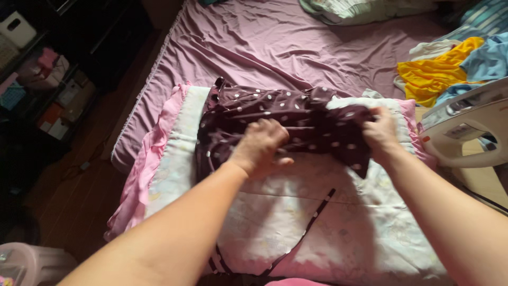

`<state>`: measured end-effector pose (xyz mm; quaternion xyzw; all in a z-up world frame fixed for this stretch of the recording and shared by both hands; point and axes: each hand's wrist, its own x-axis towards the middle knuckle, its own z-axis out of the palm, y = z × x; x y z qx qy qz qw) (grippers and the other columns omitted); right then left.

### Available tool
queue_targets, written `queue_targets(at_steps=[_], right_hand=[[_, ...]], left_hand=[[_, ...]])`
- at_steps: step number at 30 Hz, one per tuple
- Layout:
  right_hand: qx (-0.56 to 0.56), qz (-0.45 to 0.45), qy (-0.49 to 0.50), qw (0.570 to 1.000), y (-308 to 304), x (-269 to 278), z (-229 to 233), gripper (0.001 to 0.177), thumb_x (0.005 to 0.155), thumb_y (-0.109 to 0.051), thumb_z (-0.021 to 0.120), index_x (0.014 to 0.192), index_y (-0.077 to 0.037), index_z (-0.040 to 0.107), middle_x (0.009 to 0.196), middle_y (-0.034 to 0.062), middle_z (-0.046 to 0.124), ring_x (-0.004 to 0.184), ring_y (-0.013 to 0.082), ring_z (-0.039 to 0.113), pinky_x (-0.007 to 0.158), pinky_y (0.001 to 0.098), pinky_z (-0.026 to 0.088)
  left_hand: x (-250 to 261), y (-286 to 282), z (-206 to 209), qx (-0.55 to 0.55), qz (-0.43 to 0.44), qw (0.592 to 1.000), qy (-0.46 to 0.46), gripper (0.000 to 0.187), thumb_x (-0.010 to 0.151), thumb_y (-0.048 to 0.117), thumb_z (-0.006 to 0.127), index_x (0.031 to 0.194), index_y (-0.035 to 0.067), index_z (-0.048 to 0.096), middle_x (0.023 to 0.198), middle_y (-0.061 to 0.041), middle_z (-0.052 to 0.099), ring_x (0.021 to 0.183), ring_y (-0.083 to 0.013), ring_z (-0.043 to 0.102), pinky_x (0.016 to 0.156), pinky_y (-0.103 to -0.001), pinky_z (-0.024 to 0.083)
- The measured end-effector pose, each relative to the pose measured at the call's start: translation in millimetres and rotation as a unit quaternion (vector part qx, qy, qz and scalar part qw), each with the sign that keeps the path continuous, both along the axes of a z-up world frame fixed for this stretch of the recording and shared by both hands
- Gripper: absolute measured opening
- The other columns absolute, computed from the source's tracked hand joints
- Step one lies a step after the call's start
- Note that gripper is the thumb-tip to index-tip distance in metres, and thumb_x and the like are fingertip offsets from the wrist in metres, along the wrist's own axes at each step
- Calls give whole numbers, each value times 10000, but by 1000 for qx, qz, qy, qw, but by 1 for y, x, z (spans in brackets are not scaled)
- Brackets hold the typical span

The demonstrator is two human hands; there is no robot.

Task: The person selects a maroon polka-dot garment from a pile of clothes on a bed and places it on a small ironing board. They use an electric iron to press the garment, repeatedly smoothing and repositioning the fabric to remove wrinkles.

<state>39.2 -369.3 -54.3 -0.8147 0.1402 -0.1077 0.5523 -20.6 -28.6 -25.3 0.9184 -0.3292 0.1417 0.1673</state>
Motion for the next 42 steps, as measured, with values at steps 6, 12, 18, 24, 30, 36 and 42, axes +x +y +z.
queue_targets(at_steps=[6, 12, 18, 24, 30, 36, 42], right_hand=[[112, -48, -31, 992, -91, -10, -29, 217, 912, -85, 743, 1087, -48, 621, 926, 26, 653, 777, 117, 602, 662, 288, 506], [-127, -8, 203, 971, -131, -31, -29, 286, 866, -108, 733, 1103, 20, 636, 985, 194, 659, 854, 291, 599, 716, 429, 483], [-375, 16, -35, 926, -46, -4, -5, 521, 963, -394, 683, 1229, 42, 582, 1248, 271, 625, 1189, 421, 584, 1019, 507, 462], [-336, 60, 129, 931, 23, 29, 34, 1030, 784, -735, 742, 1273, 150, 542, 1254, 349, 635, 1201, 412, 618, 1012, 447, 471], [-181, 58, 214, 958, 27, 35, 23, 989, 856, -833, 626, 1184, 98, 698, 1172, 258, 718, 1107, 353, 677, 932, 432, 486], [-325, 72, -75, 940, 7, 15, -15, 403, 947, -349, 666, 1216, -52, 707, 1043, 243, 741, 952, 413, 723, 863, 469, 547], [-336, -6, 5, 942, -36, -8, -15, 385, 1015, -376, 699, 1102, -2, 663, 996, 254, 728, 903, 430, 708, 806, 506, 532]], left_hand=[[2, -36, -19, -24, -27, 999, -13, 96, 993, 200, 597, 1044, 119, 602, 1051, -68, 636, 1051, -282, 607, 916, -439, 459], [-17, -32, 0, 38, -108, 992, 49, 197, 942, 287, 606, 867, 119, 677, 927, -76, 715, 994, -270, 653, 892, -436, 481], [-29, -31, 13, 67, -45, 945, 318, 418, 899, 536, 625, 1002, 164, 787, 1000, -124, 766, 933, -331, 704, 826, -462, 544], [3, -25, 34, 244, 30, 809, 534, 749, 831, 720, 672, 1077, 16, 745, 1106, -170, 756, 1001, -345, 718, 836, -444, 564], [40, -5, 16, -29, 362, 900, 242, 588, 921, 539, 624, 1287, 79, 629, 1217, -147, 672, 1184, -307, 621, 1115, -552, 352], [48, 39, -29, -6, 513, 840, 176, 655, 896, 488, 648, 1342, 35, 486, 1370, -184, 566, 1314, -354, 450, 1094, -520, 281], [55, 46, -34, -28, 431, 860, 271, 318, 1085, 297, 483, 1332, 97, 492, 1326, -183, 642, 1268, -391, 575, 1058, -546, 413]])
